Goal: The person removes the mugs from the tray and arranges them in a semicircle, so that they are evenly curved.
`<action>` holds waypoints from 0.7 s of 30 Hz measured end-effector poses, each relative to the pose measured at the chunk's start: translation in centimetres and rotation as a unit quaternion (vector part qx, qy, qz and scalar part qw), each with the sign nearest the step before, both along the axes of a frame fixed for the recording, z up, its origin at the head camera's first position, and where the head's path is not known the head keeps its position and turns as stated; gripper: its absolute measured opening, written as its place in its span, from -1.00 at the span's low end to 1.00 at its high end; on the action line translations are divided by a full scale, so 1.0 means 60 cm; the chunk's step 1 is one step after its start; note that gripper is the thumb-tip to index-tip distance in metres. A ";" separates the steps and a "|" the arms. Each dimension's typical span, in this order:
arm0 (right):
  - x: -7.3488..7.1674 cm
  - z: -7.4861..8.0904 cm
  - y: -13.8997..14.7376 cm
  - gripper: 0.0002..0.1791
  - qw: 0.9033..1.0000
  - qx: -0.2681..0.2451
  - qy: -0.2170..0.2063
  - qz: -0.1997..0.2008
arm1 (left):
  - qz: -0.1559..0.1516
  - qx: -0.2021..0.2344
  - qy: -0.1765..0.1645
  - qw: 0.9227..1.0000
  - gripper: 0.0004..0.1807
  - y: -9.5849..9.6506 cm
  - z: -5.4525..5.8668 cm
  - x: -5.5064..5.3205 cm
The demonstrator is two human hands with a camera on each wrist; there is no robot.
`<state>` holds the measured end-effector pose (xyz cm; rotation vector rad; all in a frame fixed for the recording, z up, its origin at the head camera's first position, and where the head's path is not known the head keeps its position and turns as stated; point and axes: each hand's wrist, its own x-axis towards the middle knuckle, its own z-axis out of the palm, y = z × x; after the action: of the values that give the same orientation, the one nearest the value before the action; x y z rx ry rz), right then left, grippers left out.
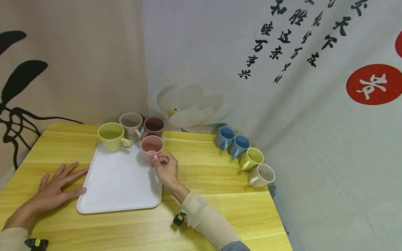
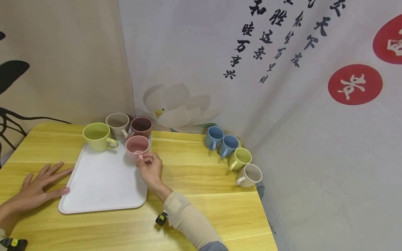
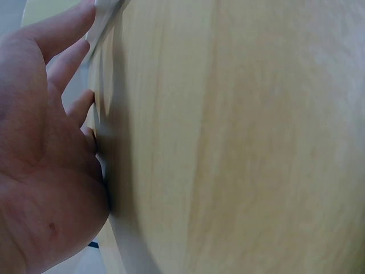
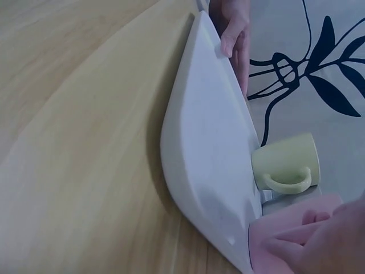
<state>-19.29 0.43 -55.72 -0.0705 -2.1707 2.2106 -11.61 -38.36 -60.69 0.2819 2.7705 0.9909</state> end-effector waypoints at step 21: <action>0.013 0.010 0.007 -0.88 0.999 -0.031 -0.008 -0.033 | 0.002 0.000 -0.001 1.000 -0.08 -0.002 -0.004 -0.003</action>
<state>-18.51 0.85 -55.13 -0.1603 -2.0761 2.2486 -11.80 -38.49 -60.94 0.2751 2.7706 0.9920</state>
